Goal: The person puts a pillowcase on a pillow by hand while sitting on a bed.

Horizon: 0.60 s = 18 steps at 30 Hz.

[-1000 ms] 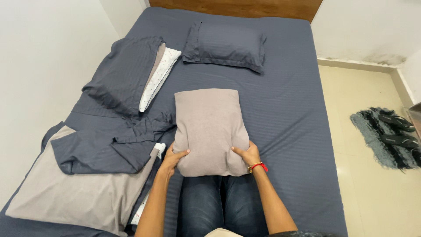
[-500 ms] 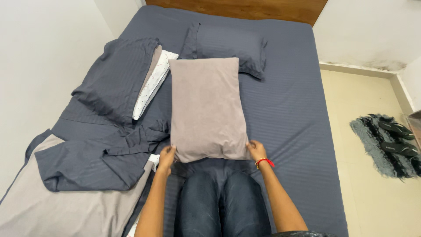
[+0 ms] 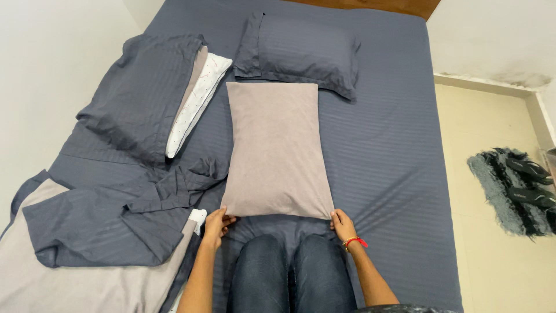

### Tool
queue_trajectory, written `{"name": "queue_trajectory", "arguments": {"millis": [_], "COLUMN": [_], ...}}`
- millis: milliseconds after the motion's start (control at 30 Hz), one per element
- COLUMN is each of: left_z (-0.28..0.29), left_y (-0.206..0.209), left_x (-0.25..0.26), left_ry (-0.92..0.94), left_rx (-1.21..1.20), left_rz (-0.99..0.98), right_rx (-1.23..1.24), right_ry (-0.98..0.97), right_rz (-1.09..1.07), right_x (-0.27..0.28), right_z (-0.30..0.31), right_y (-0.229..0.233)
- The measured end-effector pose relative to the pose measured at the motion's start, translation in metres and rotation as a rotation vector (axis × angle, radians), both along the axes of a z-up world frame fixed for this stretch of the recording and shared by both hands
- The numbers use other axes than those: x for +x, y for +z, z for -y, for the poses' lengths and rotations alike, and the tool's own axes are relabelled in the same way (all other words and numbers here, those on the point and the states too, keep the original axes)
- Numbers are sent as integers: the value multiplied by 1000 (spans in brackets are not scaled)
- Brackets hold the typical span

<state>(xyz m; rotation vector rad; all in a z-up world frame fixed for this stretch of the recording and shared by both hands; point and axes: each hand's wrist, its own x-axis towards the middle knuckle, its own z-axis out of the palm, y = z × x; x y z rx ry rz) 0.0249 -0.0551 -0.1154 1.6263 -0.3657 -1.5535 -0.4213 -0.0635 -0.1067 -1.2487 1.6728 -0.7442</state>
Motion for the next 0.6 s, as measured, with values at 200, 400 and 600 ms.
{"name": "queue_trajectory", "arguments": {"millis": [200,400,600], "left_z": [-29,-52,15], "left_y": [-15,-1,120], "left_x": [15,-19,-34], "left_ry": [-245,-418,-579], "left_rx": [-261,36,-389], "left_rz": [662,1084,1314], "right_rx": [-129,211,-331], "right_ry": [-89,72,93], "right_rz": [-130,-563,-809], "right_x": [-28,-30,33], "right_z": [-10,-10,18], "right_y": [3,10,48]}}
